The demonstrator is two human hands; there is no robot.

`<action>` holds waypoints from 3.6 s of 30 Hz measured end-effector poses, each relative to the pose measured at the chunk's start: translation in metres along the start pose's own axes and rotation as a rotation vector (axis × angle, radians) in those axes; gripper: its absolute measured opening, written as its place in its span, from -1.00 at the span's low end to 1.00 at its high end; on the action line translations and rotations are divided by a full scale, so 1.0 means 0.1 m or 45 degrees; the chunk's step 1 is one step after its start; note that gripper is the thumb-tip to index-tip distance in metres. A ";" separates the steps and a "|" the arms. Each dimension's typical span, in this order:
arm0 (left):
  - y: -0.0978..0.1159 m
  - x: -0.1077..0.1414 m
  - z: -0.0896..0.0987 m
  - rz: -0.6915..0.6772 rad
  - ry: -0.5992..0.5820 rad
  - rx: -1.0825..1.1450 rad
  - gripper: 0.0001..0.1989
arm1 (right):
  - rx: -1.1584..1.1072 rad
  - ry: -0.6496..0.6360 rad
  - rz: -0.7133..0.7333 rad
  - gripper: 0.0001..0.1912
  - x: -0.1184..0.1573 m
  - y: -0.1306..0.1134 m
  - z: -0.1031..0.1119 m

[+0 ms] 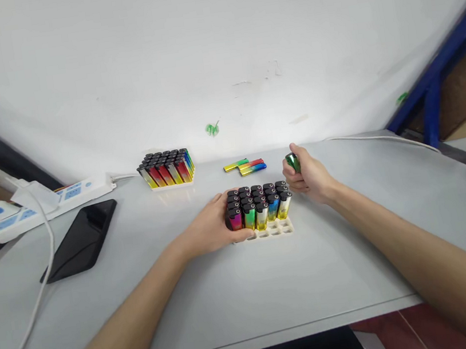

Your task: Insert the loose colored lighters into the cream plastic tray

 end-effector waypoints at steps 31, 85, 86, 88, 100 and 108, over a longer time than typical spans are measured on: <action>0.01 -0.02 0.01 -0.046 0.010 -0.052 -0.25 | 0.075 0.135 0.223 -0.51 -0.02 -0.05 0.08; -0.05 -0.04 0.02 0.042 0.092 -0.134 -0.19 | 2.100 0.109 0.567 -0.35 -0.16 0.15 -0.05; -0.05 -0.04 0.01 0.041 0.095 -0.137 -0.20 | 2.115 0.109 0.562 -0.35 -0.17 0.15 -0.05; -0.06 -0.04 0.01 0.040 0.097 -0.138 -0.20 | 2.116 0.107 0.566 -0.34 -0.18 0.15 -0.06; -0.08 -0.03 0.02 0.063 0.068 -0.116 -0.28 | 1.835 0.148 0.617 -0.67 -0.24 0.12 0.07; -0.07 -0.03 0.03 0.073 0.052 -0.105 -0.32 | 0.635 0.163 0.480 -0.72 -0.18 0.03 0.22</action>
Point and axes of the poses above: each hand's wrist, its own x-axis away from the middle knuckle, its own z-axis out of the back of the hand, y = z × x, the point moved 4 cm from there along -x, towards the middle knuckle, and after that the axes turned 2 degrees about y, right-handed, at the moved point
